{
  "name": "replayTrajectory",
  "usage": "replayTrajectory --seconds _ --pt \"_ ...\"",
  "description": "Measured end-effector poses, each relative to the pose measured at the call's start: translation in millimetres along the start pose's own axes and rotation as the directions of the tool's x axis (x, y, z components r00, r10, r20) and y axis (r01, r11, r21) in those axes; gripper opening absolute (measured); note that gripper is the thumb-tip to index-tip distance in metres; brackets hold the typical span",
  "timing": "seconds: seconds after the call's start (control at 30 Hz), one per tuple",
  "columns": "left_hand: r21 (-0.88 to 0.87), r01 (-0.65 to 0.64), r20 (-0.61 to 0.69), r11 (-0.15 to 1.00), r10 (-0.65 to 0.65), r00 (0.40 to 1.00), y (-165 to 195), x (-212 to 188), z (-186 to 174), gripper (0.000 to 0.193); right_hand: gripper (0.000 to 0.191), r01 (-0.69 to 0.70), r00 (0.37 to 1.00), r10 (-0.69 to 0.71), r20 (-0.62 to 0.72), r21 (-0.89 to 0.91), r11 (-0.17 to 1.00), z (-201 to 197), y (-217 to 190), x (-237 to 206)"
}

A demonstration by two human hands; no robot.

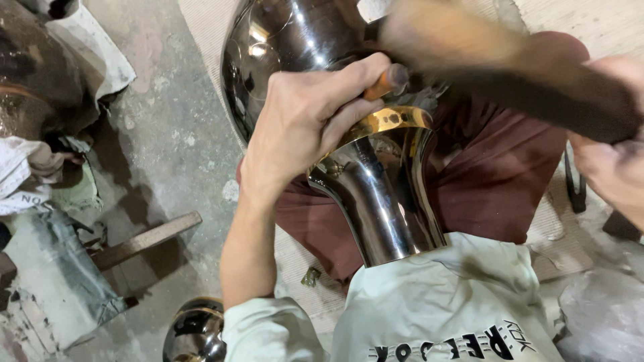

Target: The person hammers a brass ring onto the neck of a polished metal vessel using a wooden mallet and a small metal punch. They repeatedly tap around the circumference to seat the ring.

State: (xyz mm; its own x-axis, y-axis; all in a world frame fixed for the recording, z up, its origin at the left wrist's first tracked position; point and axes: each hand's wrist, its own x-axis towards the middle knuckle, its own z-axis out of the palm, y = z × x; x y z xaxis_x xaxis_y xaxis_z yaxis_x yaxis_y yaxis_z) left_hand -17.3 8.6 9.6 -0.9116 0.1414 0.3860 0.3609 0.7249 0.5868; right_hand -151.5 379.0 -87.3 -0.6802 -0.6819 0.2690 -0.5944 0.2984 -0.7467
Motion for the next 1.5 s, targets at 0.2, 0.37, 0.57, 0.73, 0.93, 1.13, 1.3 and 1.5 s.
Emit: replayTrajectory --seconds 0.2,0.37,0.57,0.73,0.93,1.13,1.3,1.5 --pt "0.003 -0.026 -0.246 1.000 0.026 0.969 -9 -14 24 0.031 0.029 -0.102 0.989 0.112 0.102 -0.101 0.990 -8 -15 14" --pt "-0.173 0.067 -0.588 0.983 -0.158 0.794 3 -29 60 0.028 0.028 0.017 0.999 -0.006 0.043 -0.259 0.966 0 -17 38" --pt "-0.266 0.090 -0.643 0.960 -0.246 0.725 6 -37 73 0.031 0.040 -0.046 0.960 0.181 0.213 -0.518 0.854 -11 -23 65" --pt "-0.294 0.075 -0.661 0.953 -0.260 0.704 6 -36 76 0.032 0.047 0.075 0.974 0.027 0.227 -0.426 0.901 -15 -26 78" --pt "-0.069 0.253 -0.665 0.965 -0.234 0.710 1 -48 74 0.028 0.055 0.131 0.970 -0.044 0.240 -0.360 0.924 -14 -28 85" --pt "-0.007 0.171 -0.668 0.985 -0.132 0.732 -8 -49 73 0.023 0.063 0.226 0.951 -0.150 0.269 -0.280 0.933 -16 -63 103" --pt "0.065 0.175 -0.512 0.982 -0.118 0.851 -5 -44 56 0.016 0.061 0.215 0.953 -0.160 0.257 -0.203 0.955 -18 -85 98" --pt "0.045 0.171 -0.281 0.984 -0.151 0.948 0 -22 32 0.017 0.052 -0.023 0.976 0.063 0.210 -0.187 0.982 -11 -71 77"
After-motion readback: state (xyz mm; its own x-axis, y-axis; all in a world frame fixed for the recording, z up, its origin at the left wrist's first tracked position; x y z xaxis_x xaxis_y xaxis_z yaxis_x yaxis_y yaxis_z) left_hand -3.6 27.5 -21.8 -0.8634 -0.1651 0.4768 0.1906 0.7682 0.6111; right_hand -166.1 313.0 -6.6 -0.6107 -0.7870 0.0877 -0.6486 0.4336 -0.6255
